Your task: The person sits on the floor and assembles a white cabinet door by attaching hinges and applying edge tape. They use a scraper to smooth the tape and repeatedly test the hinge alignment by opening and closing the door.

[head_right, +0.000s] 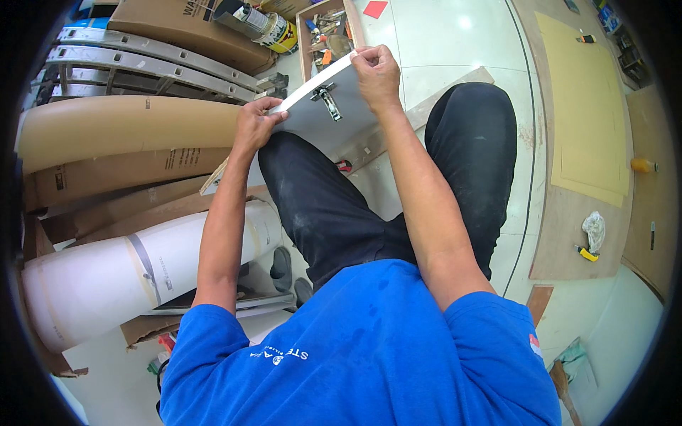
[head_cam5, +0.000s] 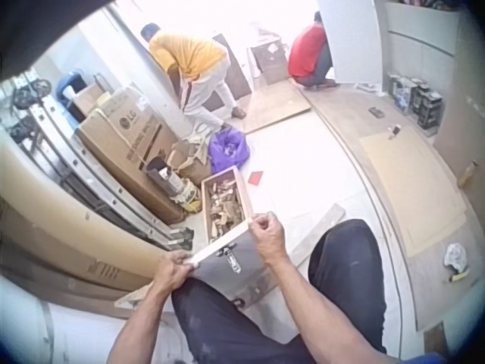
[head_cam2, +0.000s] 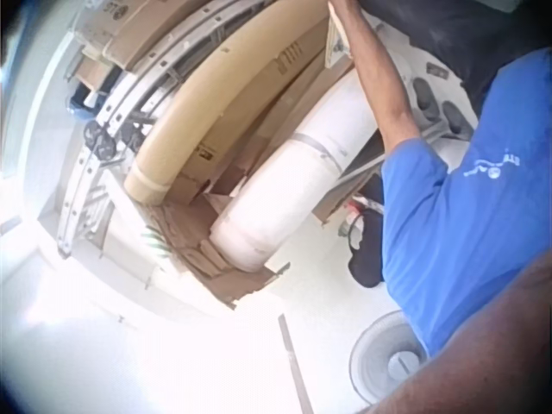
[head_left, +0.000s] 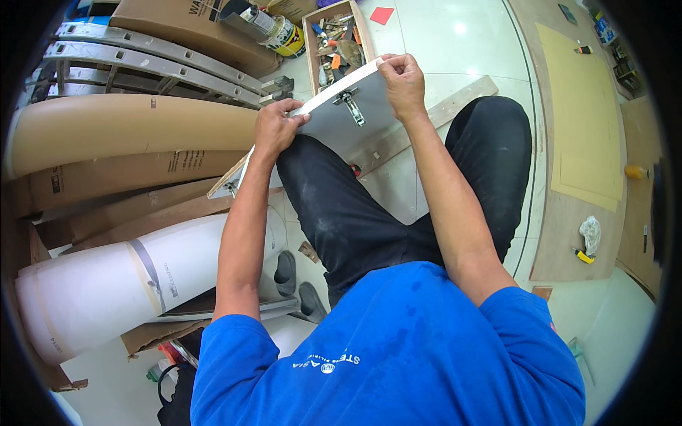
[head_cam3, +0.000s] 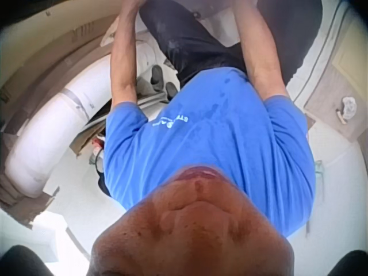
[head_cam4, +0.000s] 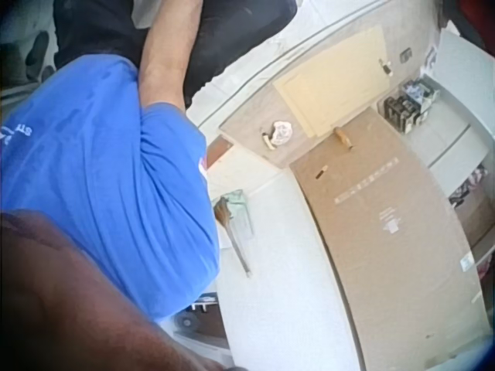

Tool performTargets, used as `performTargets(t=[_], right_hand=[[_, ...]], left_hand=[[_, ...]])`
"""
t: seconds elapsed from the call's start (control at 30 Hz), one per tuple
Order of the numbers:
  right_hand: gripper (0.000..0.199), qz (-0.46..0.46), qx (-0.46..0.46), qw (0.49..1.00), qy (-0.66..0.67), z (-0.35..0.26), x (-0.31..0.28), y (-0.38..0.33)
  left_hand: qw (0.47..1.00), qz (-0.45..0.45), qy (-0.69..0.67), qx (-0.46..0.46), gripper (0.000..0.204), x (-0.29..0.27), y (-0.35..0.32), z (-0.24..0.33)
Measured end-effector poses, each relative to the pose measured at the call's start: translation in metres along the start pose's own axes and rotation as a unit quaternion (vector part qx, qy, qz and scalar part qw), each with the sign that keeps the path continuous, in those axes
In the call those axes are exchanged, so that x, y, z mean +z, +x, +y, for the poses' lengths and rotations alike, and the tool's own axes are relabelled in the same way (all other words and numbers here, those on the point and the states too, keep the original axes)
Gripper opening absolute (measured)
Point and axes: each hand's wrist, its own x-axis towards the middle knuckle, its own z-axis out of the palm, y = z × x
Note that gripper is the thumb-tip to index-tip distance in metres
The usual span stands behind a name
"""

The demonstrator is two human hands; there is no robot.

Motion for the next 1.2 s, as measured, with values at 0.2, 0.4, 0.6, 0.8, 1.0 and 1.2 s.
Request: performTargets(t=[0.2,0.4,0.6,0.8,1.0,1.2], right_hand=[[0.014,-0.038,0.010,0.999,0.038,-0.004,-0.007,0.001],[0.023,-0.056,-0.010,0.998,-0.028,-0.009,-0.005,0.001],[0.027,-0.092,-0.050,0.983,-0.154,-0.008,-0.012,0.002],[0.029,-0.128,-0.050,0.980,-0.146,-0.015,-0.020,0.000],[0.039,-0.207,-0.111,0.911,-0.338,-0.041,-0.016,0.006],[0.032,-0.236,-0.215,0.825,-0.466,-0.046,-0.007,0.018]], left_hand=[[1.000,-0.012,0.011,-0.012,0.034,-0.006,-0.004,0.010],[0.996,0.025,0.081,0.032,0.034,-0.001,-0.006,0.008],[0.990,0.061,0.109,0.069,0.035,0.005,-0.009,0.009],[0.992,0.069,0.092,0.044,0.033,0.007,-0.012,0.013],[0.989,0.086,0.098,0.073,0.032,0.009,-0.011,0.011],[0.977,0.120,0.132,0.112,0.031,0.017,-0.014,0.008]])
